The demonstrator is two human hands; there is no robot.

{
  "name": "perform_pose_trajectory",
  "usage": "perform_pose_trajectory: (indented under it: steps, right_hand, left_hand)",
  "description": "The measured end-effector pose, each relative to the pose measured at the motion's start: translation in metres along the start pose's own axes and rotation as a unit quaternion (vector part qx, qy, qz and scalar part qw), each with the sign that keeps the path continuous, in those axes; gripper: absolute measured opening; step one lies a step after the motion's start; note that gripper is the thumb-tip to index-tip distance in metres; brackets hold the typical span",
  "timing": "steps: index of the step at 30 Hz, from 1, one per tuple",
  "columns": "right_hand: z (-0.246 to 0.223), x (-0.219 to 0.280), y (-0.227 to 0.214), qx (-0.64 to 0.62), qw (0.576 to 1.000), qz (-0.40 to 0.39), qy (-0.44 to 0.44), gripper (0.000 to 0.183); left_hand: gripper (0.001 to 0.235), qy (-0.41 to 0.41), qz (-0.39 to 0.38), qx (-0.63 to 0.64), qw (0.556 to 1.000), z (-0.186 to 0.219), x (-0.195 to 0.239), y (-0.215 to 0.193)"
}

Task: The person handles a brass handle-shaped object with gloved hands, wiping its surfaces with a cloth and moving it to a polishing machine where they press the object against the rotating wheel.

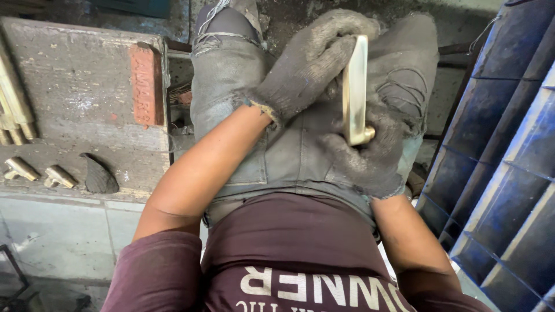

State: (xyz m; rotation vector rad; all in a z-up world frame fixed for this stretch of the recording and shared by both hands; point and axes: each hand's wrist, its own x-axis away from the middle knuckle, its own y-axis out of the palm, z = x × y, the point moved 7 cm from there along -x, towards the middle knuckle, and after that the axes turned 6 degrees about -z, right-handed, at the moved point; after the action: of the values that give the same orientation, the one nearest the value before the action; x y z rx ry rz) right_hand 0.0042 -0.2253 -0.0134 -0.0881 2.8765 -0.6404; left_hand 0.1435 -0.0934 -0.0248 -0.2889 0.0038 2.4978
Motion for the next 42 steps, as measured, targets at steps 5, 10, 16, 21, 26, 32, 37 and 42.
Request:
perform_pose_trajectory:
  steps: [5,10,16,21,26,32,37,42]
  right_hand:
    - [-0.002,-0.006,-0.010,-0.088,0.995,0.037,0.026,0.041]
    - [0.013,-0.009,-0.016,-0.175,0.981,0.055,0.056,0.053]
    - [0.030,-0.009,-0.013,-0.208,0.976,0.009,0.068,0.053]
    - [0.043,-0.016,-0.008,-0.327,0.939,-0.016,0.105,0.056]
    - [0.047,-0.016,-0.006,-0.383,0.914,-0.014,0.130,0.059]
    - [0.046,-0.016,-0.007,-0.329,0.937,-0.017,0.121,0.059]
    - [0.044,-0.019,-0.007,-0.334,0.932,-0.015,0.140,0.063]
    - [0.042,-0.020,-0.008,-0.318,0.938,-0.014,0.139,0.064]
  left_hand:
    - [0.031,-0.152,0.008,0.182,0.972,0.004,0.030,-0.008]
    - [0.022,-0.135,-0.021,0.200,0.970,0.003,0.059,-0.005]
    - [0.021,-0.135,0.004,0.141,0.981,-0.010,0.081,-0.011]
    - [0.020,-0.141,0.023,0.128,0.981,-0.017,0.082,-0.009]
    - [0.025,-0.161,0.016,0.123,0.979,-0.018,0.084,-0.009]
    - [0.028,-0.159,0.007,0.113,0.981,-0.025,0.084,-0.008]
    - [0.027,-0.114,0.004,0.083,0.990,-0.018,0.082,-0.011]
    - [0.029,-0.124,-0.001,0.072,0.990,-0.015,0.080,-0.012]
